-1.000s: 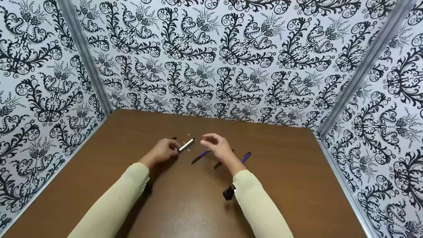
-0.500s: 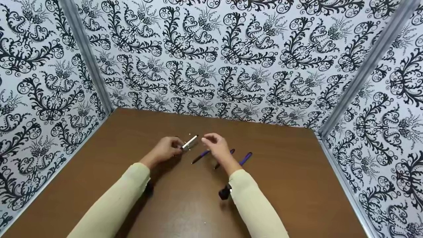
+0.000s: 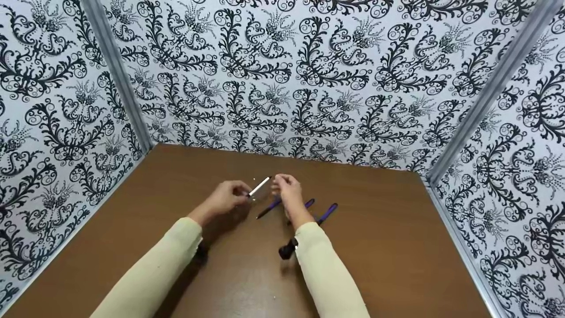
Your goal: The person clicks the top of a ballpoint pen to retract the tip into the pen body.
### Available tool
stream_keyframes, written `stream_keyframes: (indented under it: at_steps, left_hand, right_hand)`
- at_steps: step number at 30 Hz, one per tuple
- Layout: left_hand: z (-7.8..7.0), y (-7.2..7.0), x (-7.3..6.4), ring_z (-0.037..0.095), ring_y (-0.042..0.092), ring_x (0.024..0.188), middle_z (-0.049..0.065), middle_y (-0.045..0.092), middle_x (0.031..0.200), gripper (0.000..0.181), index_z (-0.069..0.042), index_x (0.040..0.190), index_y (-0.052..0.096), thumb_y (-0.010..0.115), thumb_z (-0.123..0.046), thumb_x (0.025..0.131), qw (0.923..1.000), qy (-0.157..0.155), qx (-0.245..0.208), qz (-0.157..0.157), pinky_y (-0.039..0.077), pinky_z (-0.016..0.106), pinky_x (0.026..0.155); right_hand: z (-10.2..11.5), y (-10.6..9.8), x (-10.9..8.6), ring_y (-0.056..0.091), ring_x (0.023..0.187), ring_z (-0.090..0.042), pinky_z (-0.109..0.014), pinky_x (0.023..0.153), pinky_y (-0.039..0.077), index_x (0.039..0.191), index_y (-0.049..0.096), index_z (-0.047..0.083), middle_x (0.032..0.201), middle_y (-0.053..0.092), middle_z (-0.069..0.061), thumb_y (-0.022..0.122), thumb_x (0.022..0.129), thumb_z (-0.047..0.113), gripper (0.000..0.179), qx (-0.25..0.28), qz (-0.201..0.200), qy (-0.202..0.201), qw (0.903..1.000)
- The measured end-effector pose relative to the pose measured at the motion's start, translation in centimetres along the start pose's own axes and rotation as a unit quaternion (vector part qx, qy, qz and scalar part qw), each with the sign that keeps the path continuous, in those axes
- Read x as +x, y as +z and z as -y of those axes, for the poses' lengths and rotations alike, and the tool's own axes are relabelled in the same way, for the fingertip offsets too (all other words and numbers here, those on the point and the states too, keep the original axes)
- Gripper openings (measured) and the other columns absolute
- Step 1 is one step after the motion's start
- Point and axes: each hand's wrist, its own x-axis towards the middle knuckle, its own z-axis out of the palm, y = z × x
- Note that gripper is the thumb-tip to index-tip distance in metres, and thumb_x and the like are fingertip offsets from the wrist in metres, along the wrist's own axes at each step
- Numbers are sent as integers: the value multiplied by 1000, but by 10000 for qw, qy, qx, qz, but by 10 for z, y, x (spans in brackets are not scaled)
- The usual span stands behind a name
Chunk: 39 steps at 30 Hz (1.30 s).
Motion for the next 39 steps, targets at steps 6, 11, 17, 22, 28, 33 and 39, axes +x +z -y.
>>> stream_keyframes:
  at_steps: [6, 11, 17, 22, 28, 33, 39]
  left_hand:
    - [-4, 3, -1, 17, 69, 92, 7, 76, 100, 21, -8, 111, 76, 72, 0, 91, 9998, 44, -180, 41, 58, 35, 86]
    - [-9, 3, -2, 14, 67, 88, 7, 75, 97, 21, -7, 110, 76, 71, 1, 90, 9996, 139, -218, 77, 56, 31, 82]
    - [-14, 2, -3, 15, 66, 88, 7, 74, 97, 20, -5, 110, 76, 70, 1, 91, 9994, 265, -191, 81, 55, 31, 80]
    - [-16, 3, -2, 17, 68, 90, 7, 75, 99, 20, -5, 111, 75, 71, -1, 93, 9993, 307, -155, 125, 57, 33, 83]
    - [-17, 4, -3, 17, 68, 90, 6, 75, 98, 20, -6, 111, 76, 71, -1, 92, 9993, 328, -151, 104, 57, 34, 83]
    - [-16, 5, -3, 15, 67, 90, 7, 75, 99, 21, -6, 112, 75, 70, 0, 92, 9991, 346, -218, 77, 57, 32, 83]
    - [-16, 8, -2, 15, 66, 88, 7, 74, 98, 22, -5, 112, 75, 70, 0, 92, 9990, 343, -277, 90, 56, 31, 81]
  right_hand:
    - [-5, 5, 4, 70, 95, -26, -45, 96, 57, 116, 62, 4, 103, 70, -11, 60, 106, 17, 17, 544, -66, 149, 9984]
    - [-8, 9, 6, 69, 87, -19, -36, 85, 57, 119, 60, 5, 96, 68, -5, 60, 106, 16, 17, 860, -130, 212, 9960]
    - [-11, 18, 8, 68, 80, -13, -28, 75, 55, 118, 62, 9, 95, 72, -1, 66, 102, 9, 16, 1136, -261, 0, 9932]
    - [-13, 23, 9, 66, 77, -12, -28, 72, 55, 113, 66, 11, 93, 69, 0, 70, 98, 1, 19, 1264, -474, -240, 9906]
    - [-16, 26, 10, 68, 74, -12, -28, 72, 57, 121, 64, 3, 93, 71, -2, 71, 96, -2, 27, 1442, -616, -333, 9871]
    - [-18, 29, 10, 70, 73, -12, -28, 70, 59, 108, 69, 9, 90, 71, 0, 71, 96, -3, 17, 1553, -710, -407, 9845]
    - [-20, 29, 9, 69, 72, -12, -26, 68, 59, 101, 72, 11, 88, 71, -1, 71, 95, -5, 17, 1651, -755, -618, 9814]
